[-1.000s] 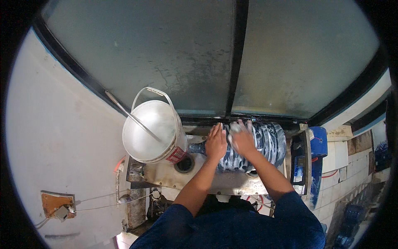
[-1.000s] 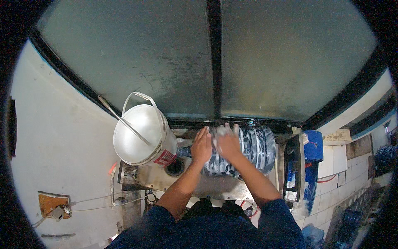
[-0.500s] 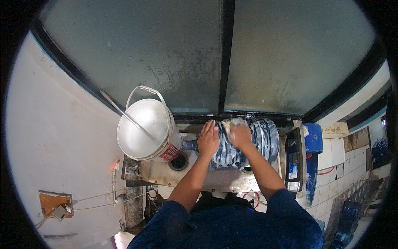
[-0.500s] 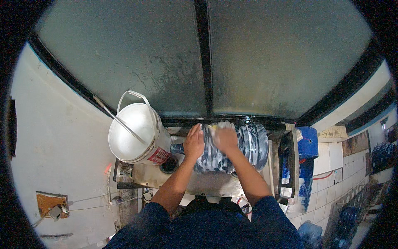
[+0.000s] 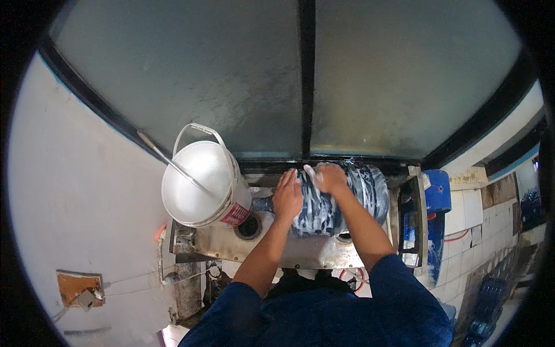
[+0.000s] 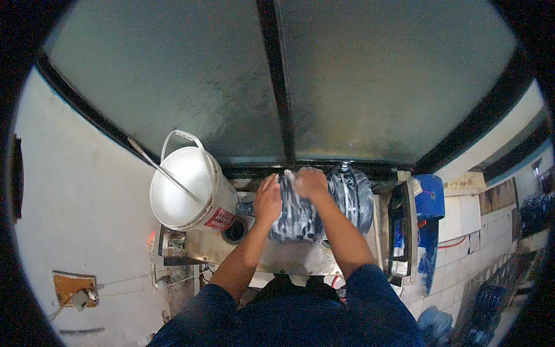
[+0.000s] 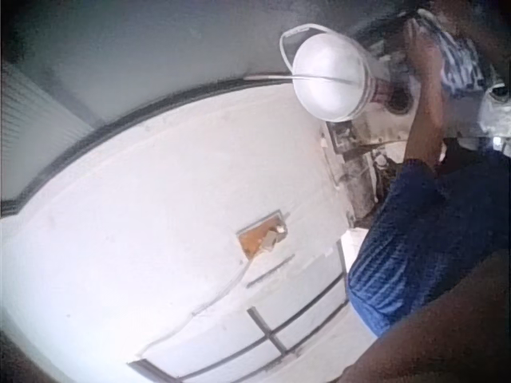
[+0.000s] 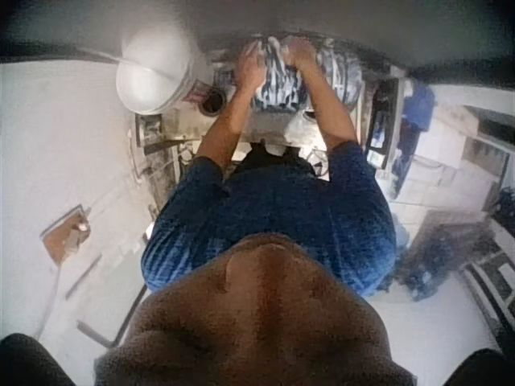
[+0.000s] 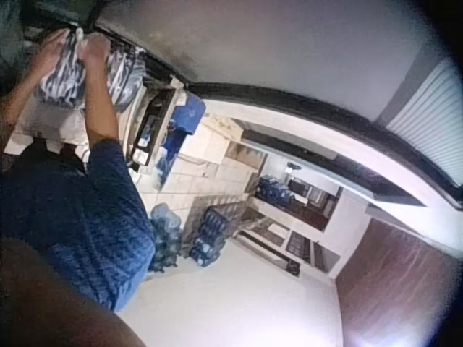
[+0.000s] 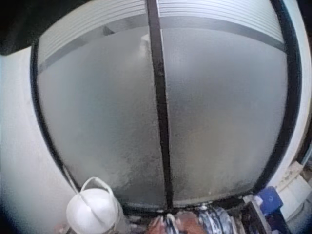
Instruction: The person cleans large blue water jugs by hand using a white brush and a yellow sponge. They scrub the exterior and interior of the jugs, rinse them, and place them on a nearby rack.
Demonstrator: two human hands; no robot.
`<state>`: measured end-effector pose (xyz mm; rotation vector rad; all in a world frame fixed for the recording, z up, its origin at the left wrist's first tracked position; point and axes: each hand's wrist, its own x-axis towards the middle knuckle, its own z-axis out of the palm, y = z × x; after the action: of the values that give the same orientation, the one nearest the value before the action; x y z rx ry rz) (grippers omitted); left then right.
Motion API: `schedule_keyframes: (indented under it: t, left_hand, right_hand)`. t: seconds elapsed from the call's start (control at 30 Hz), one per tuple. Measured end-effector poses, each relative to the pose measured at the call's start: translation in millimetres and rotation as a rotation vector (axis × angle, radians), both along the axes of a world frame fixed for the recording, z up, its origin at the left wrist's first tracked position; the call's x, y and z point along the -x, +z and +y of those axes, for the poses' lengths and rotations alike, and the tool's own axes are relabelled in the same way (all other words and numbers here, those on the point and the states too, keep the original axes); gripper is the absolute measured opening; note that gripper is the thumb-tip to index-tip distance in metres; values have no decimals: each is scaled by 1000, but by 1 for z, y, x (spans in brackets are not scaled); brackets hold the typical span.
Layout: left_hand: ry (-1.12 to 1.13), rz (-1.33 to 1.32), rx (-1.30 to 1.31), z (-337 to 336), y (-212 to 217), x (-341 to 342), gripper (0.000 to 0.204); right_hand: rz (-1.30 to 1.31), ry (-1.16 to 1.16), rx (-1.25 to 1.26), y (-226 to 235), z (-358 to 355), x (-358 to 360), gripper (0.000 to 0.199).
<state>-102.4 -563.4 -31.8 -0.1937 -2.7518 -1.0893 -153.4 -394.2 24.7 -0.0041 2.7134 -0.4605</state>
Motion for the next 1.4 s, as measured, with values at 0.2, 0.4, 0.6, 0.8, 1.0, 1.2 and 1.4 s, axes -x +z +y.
schedule_keyframes:
  t: [0.2,0.4,0.6,0.8,1.0,1.2,1.4]
  left_hand:
    - [-7,-1,7,3,-2,1,42]
    - [-37,-26,30,12,4,3,45]
    - [49,-193,34,11,13,21,54]
    - [-1,-216,89,17,1,42,59]
    - [-4,-119,93,18,-5,41,55]
    - [29,-184,134,17,0,48,52]
    - [-43,-167,123,21,-2,60,50]
  right_hand:
    - [799,59,-215,-52,58,-108,51]
    - [68,-47,-186,-53,107,30,47]
    - [701,145,-197,-58,66,-92,48]
    - [851,-54,-161,-106,110,-179,53]
    - [254,-90,-315,-31,163,-11,53]
    - [586,-14,-231,-49,126,-78,46]
    - [1009,-310,46,-191,145,-230,50]
